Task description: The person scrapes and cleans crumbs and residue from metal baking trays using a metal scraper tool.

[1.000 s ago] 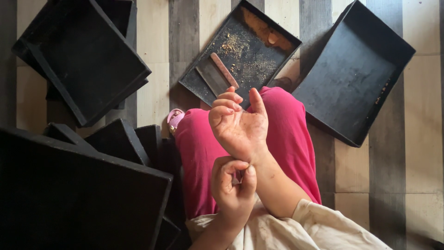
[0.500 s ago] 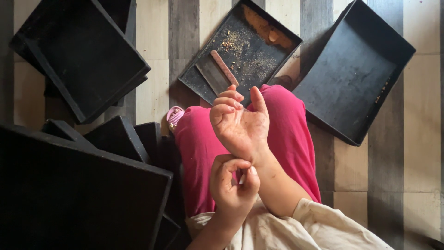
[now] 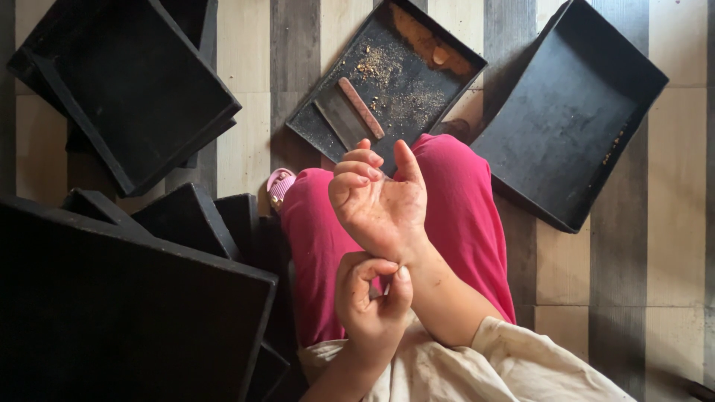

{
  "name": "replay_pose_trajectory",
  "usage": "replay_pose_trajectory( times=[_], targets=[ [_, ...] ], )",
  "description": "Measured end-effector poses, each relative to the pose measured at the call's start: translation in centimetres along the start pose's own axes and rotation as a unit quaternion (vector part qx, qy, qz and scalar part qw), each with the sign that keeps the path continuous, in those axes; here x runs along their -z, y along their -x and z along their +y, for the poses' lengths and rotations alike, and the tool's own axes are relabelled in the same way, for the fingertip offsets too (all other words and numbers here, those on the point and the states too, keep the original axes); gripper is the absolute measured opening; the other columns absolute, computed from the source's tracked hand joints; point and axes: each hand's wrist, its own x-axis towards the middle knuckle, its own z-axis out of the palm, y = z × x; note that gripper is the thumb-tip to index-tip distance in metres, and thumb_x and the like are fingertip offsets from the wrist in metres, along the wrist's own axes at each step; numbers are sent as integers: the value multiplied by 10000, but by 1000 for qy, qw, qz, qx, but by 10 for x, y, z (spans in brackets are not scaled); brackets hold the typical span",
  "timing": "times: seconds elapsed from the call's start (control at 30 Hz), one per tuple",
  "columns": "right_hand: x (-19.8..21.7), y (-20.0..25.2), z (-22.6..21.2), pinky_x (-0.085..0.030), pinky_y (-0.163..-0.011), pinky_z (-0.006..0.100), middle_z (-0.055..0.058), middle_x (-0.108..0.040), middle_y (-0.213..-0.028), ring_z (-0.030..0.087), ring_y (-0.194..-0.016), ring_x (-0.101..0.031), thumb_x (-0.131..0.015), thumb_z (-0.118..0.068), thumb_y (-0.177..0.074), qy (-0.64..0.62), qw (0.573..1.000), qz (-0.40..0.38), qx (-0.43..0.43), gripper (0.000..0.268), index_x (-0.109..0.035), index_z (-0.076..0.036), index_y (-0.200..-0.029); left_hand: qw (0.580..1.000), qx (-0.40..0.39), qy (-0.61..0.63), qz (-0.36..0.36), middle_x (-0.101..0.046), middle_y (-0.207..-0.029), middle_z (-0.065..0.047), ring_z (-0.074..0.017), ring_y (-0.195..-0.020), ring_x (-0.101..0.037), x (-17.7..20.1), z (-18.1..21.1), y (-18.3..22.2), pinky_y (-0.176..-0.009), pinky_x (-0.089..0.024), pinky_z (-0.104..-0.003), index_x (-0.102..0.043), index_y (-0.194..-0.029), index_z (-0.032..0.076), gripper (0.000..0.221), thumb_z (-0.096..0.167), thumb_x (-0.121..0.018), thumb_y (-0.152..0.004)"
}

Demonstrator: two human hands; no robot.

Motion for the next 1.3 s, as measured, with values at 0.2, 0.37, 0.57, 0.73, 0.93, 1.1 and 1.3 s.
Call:
replay_pose_trajectory(
  times=[0.2,0.37,0.57,0.73,0.93,1.1,1.3],
  targets=[
    [3,-1,4,-445,-711,287,7,-532,-803,146,-722,-497,-677,-313,-928,5,1000,8,-5,333,-637,6,-1013,1000,-4,-19,15,-619,-991,-74,-141,-814,-609,2,4,0,-715,-523,-238,-618,-993,38,155,52,-753,-919],
    [4,-1,6,-446,-713,289,9,-535,-802,147,-721,-501,-671,-315,-936,7,1000,4,-8,330,-635,4,-1013,999,20,-34,24,-633,-960,-70,-132,-755,-583,4,4,1,-582,-447,-232,-645,-961,47,154,63,-778,-884],
    [3,1,9,-449,-716,290,11,-538,-806,146,-723,-506,-671,-320,-940,7,1000,2,-11,331,-632,0,-1017,999,42,-8,26,-627,-971,-64,-109,-751,-567,5,2,6,-554,-417,-210,-649,-960,47,148,52,-778,-887],
    [2,2,11,-451,-713,289,9,-537,-806,145,-724,-509,-673,-322,-942,6,1000,0,-13,332,-628,-2,-1016,999,18,38,14,-597,-1040,-61,-118,-848,-592,5,2,9,-633,-469,-226,-620,-1040,41,157,22,-746,-947],
    [1,4,14,-452,-708,289,7,-532,-803,144,-720,-509,-672,-321,-944,3,1000,2,-17,329,-626,-4,-1019,998,41,27,26,-597,-1035,-56,-64,-743,-532,6,1,13,-541,-403,-200,-630,-1019,41,157,32,-756,-926],
    [-1,5,15,-452,-710,290,7,-528,-802,143,-717,-506,-667,-322,-947,-1,1000,0,-20,325,-629,-8,-1020,999,38,1,24,-618,-1014,-37,-38,-689,-491,7,4,12,-527,-377,-193,-639,-1003,50,139,55,-758,-931],
    [-2,6,16,-452,-714,289,6,-528,-802,142,-719,-506,-662,-326,-953,3,1000,-6,-24,325,-634,-9,-1018,999,38,10,28,-617,-1014,-36,-29,-659,-464,6,5,13,-521,-360,-190,-640,-1002,51,136,63,-757,-934]
  ],
)
